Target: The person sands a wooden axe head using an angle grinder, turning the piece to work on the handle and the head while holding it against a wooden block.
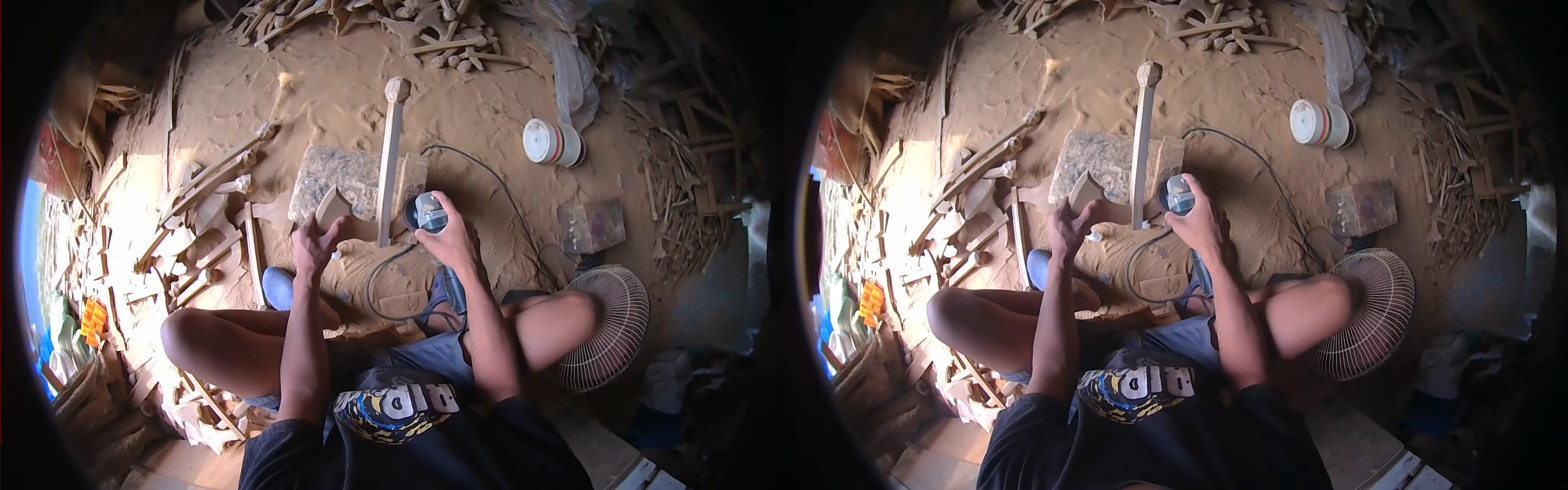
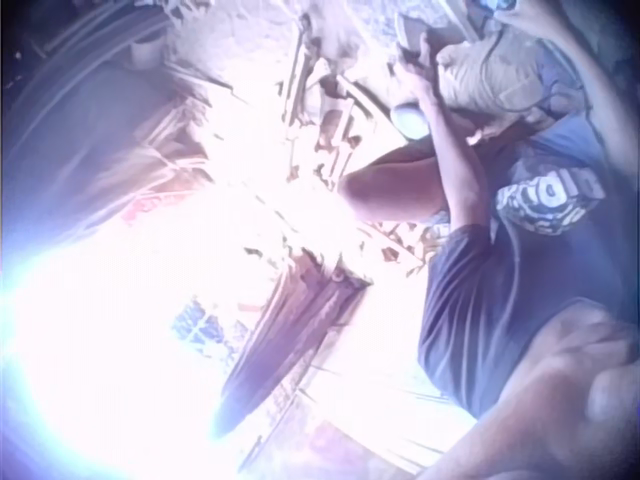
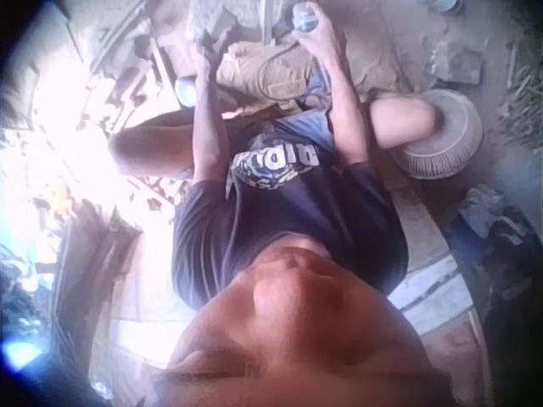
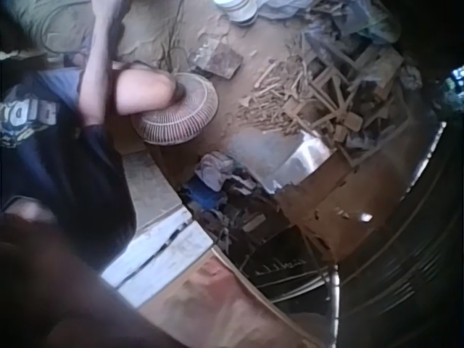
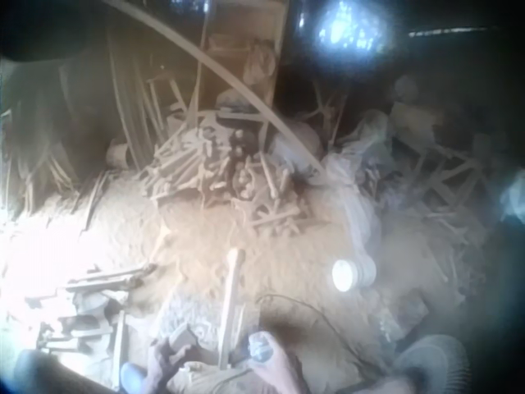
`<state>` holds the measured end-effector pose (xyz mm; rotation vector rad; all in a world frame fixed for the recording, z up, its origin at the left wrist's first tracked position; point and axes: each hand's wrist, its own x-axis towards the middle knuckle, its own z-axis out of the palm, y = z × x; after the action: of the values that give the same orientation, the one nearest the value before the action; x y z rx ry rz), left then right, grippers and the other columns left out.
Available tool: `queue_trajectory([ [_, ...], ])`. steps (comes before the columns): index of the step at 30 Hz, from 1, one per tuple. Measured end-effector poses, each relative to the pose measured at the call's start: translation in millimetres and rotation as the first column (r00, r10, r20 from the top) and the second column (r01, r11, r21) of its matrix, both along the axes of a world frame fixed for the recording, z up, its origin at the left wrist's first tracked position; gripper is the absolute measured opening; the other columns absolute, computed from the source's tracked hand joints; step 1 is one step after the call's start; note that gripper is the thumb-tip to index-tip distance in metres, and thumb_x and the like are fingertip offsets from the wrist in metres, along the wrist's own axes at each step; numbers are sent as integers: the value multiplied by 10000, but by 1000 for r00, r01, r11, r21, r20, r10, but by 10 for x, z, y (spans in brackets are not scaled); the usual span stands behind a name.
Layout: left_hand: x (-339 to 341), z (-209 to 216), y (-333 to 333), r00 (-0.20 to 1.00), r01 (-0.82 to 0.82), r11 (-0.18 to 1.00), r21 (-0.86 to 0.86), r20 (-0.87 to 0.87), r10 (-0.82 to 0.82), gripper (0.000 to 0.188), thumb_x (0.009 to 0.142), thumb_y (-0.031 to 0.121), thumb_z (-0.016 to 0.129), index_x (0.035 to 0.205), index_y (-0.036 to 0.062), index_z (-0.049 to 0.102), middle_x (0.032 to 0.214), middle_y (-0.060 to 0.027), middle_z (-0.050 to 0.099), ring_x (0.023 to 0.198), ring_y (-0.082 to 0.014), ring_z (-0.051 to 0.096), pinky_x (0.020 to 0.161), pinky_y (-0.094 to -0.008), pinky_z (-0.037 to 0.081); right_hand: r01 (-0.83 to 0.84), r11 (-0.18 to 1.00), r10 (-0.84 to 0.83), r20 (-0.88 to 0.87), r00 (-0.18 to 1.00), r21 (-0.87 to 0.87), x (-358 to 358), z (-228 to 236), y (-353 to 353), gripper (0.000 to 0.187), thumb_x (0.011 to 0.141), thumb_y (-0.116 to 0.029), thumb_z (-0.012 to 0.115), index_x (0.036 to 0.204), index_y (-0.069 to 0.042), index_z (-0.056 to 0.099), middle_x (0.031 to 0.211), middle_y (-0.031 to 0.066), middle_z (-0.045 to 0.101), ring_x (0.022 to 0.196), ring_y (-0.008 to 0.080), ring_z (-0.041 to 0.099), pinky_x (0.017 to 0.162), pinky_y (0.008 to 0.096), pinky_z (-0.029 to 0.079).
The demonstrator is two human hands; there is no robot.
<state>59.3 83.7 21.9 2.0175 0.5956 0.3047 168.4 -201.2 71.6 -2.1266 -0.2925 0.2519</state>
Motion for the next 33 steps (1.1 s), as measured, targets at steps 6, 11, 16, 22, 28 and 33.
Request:
queue_trajectory([
  [6,6,12,5,998,19,998,-56,-54,-22,525,912,435,882,954,-56,701,658,-159,715,602,-198,722,589,-368,553,18,1000,-19,-113,993,-6,-26,-39,-36,851,740,-122,805,1542,-40,532,1453,226,658,1360,359,635,1143,407,494],
  [11,52,-1,-38,999,51,999,-11,-17,-51,539,918,439,879,898,-57,667,648,-153,709,574,-193,704,566,-360,543,98,988,-101,-14,995,-116,-42,-50,-73,855,733,-133,801,1544,-53,542,1438,229,673,1335,369,651,1117,427,514],
  [16,-7,44,-7,999,16,1000,-27,-30,-17,512,936,415,869,895,-49,656,656,-146,711,558,-177,686,539,-347,533,54,975,-86,-140,986,-217,-24,267,4,861,749,-119,812,1557,-60,520,1474,233,647,1354,372,639,1136,416,506],
  [22,61,41,-96,998,10,995,97,60,-15,495,920,399,883,917,-48,670,691,-169,723,582,-183,703,558,-349,550,79,997,-79,28,996,17,-28,-382,-133,864,750,-103,807,1564,-88,519,1486,197,651,1354,376,638,1154,407,498],
  [28,24,-203,14,999,-21,996,-90,23,23,480,918,368,885,895,-57,662,703,-180,725,595,-208,719,551,-366,563,93,977,-101,-33,994,-191,-15,-52,-129,864,765,-99,814,1572,-82,505,1504,212,637,1339,388,650,1132,409,515],
  [33,10,-360,106,996,-76,988,-135,-64,68,512,919,393,875,996,-67,663,667,-170,715,594,-256,736,571,-401,584,130,967,-108,110,988,-217,-79,273,-194,839,814,-217,810,1594,-213,500,1425,196,685,1189,448,697,1001,511,584],
])
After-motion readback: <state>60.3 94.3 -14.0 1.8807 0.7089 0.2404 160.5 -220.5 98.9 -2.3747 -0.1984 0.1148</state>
